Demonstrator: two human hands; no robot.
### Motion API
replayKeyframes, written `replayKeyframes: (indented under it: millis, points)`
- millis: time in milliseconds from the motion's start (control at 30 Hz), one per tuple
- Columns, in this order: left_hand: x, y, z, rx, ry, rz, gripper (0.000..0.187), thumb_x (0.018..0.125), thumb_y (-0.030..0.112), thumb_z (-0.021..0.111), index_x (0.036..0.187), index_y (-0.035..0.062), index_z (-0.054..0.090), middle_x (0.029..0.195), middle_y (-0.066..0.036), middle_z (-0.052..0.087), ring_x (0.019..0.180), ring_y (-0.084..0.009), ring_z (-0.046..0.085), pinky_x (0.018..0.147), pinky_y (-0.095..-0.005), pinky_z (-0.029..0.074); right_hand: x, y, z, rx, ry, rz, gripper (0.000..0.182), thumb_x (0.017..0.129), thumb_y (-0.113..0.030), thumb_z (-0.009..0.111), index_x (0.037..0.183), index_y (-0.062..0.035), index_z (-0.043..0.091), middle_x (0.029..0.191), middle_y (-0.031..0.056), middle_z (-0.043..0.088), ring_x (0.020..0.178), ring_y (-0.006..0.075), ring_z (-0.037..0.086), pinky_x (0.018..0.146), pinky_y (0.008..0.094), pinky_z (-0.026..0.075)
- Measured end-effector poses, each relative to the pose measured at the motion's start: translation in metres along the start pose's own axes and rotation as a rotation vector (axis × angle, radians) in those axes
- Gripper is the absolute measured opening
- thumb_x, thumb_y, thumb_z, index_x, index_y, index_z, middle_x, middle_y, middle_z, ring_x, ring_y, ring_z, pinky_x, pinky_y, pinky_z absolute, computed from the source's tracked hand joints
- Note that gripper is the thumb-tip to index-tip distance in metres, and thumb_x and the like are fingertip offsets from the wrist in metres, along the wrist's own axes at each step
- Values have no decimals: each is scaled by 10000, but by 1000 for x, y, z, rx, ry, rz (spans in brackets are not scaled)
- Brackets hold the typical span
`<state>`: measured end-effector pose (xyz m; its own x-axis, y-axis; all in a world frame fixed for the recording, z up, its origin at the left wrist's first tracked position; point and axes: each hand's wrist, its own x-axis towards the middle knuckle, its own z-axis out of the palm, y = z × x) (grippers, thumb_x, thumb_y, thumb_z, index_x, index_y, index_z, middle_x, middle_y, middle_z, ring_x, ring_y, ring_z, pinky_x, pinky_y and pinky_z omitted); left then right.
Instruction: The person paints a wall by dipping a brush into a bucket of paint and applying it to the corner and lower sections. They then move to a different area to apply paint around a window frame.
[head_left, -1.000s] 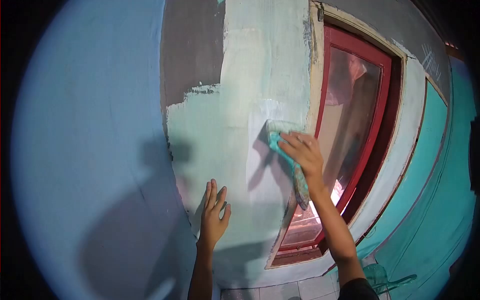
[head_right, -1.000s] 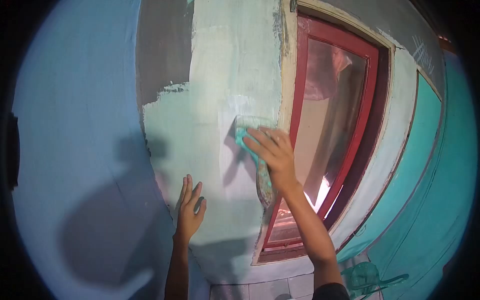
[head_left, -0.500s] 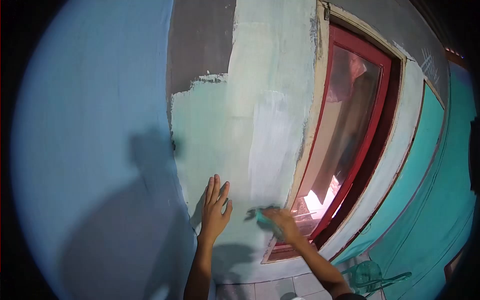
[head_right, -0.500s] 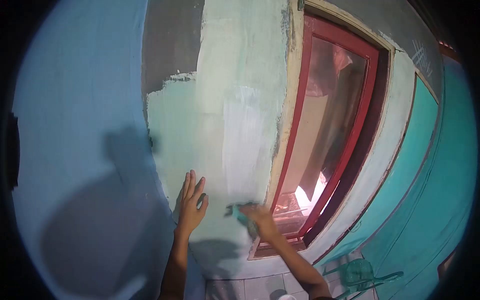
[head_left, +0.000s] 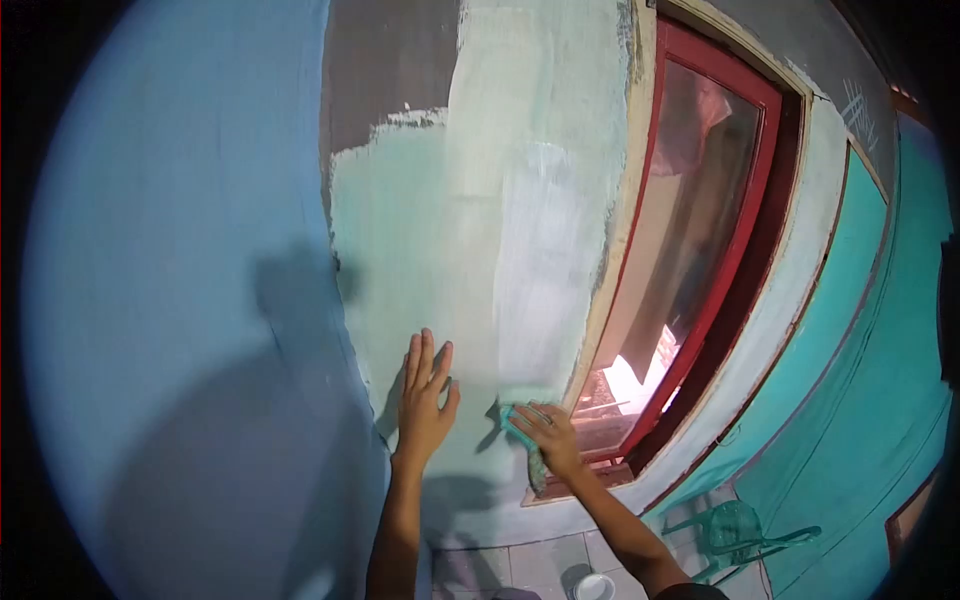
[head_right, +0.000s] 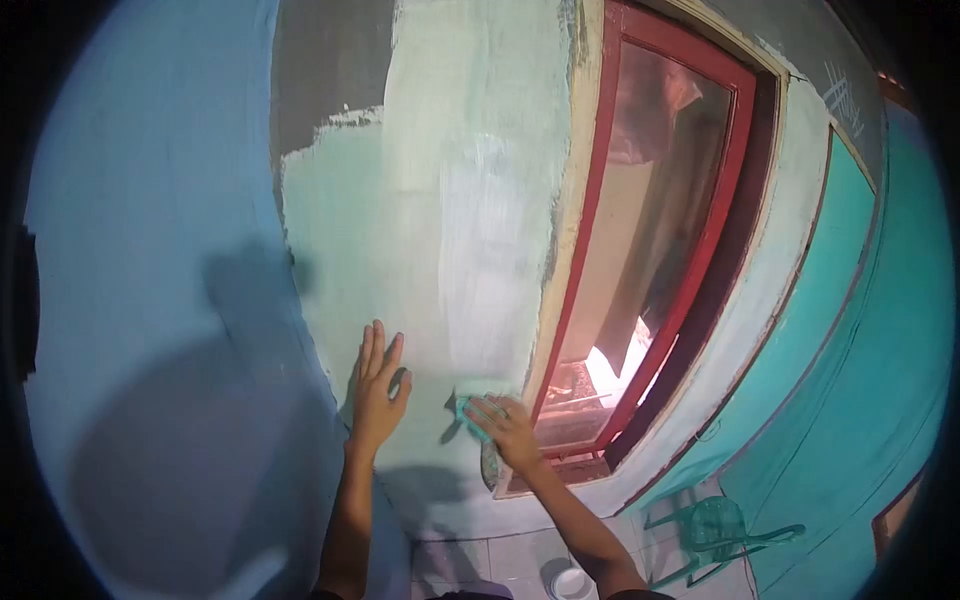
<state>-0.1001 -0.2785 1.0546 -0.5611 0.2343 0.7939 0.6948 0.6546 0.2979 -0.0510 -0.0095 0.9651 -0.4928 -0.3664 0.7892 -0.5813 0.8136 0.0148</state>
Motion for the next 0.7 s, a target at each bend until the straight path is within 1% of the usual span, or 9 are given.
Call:
replayKeyframes:
  millis: [100, 133, 200, 233, 300, 367, 433, 567, 700]
  points:
    - [-8, -1, 3, 20, -2, -6, 631, 994, 106, 628, 1600, 118, 452, 1752, -160, 223, 1618, -380, 190, 1289, -521, 244, -39, -6, 14, 105, -233, 13, 538, 878, -35, 623, 1371, -233, 707, 1415, 19, 674, 1219, 269, 614, 1044, 417, 484]
    - [-11, 1, 3, 6, -2, -3, 621, 992, 102, 630, 1591, 111, 465, 1751, -161, 226, 1617, -383, 193, 1286, -521, 252, -42, -4, 11, 108, -231, 12, 538, 878, -35, 623, 1371, -233, 707, 1415, 19, 674, 1219, 269, 614, 1044, 417, 484]
    - [-11, 6, -5, -64, 8, -7, 570, 983, 88, 638, 1541, 84, 525, 1737, -166, 265, 1612, -388, 209, 1276, -525, 274, -31, 7, -1, 282, -265, 168, 514, 895, -54, 608, 1375, -208, 707, 1425, 30, 675, 1200, 265, 617, 1021, 396, 469]
    - [-11, 5, -7, -63, 15, 0, 570, 983, 88, 638, 1541, 84, 525, 1737, -166, 265, 1612, -388, 209, 1276, -525, 274, -13, 10, -15, 278, -258, 162, 514, 895, -54, 608, 1375, -208, 707, 1425, 30, 675, 1200, 265, 617, 1021, 396, 469]
    - [-6, 5, -9, -100, 68, 20, 542, 977, 81, 643, 1512, 73, 558, 1721, -171, 303, 1608, -389, 222, 1274, -525, 279, 47, 13, -64, 253, -150, 114, 535, 868, -46, 622, 1380, -178, 707, 1444, 43, 669, 1195, 278, 619, 1001, 405, 463]
    - [9, 15, -15, -132, 101, 54, 528, 973, 79, 644, 1496, 68, 575, 1707, -177, 333, 1603, -388, 238, 1279, -530, 265, 108, 10, -108, 62, 32, -131, 559, 838, -25, 619, 1372, -164, 709, 1462, 46, 659, 1210, 295, 622, 999, 436, 471]
    - [31, 27, -23, -62, 110, 91, 538, 970, 77, 643, 1503, 64, 565, 1711, -179, 321, 1602, -386, 241, 1282, -540, 249, 169, 3, -154, -107, 196, -296, 584, 814, 1, 613, 1359, -179, 716, 1443, 40, 669, 1224, 307, 626, 987, 464, 487]
    - [74, 37, -35, -19, 123, 106, 605, 990, 114, 617, 1574, 66, 465, 1724, -180, 291, 1602, -386, 240, 1289, -546, 223, 265, 0, -207, -269, 478, -457, 527, 814, -8, 637, 1298, -188, 740, 1406, 32, 685, 1205, 316, 640, 1003, 472, 503]
    - [72, 37, -31, 59, 97, 80, 614, 1010, 106, 593, 1597, 33, 426, 1731, -186, 269, 1606, -393, 222, 1297, -536, 202, 301, -3, -210, -258, 496, -429, 508, 815, -8, 647, 1286, -172, 741, 1376, 39, 698, 1202, 320, 645, 1014, 466, 502]
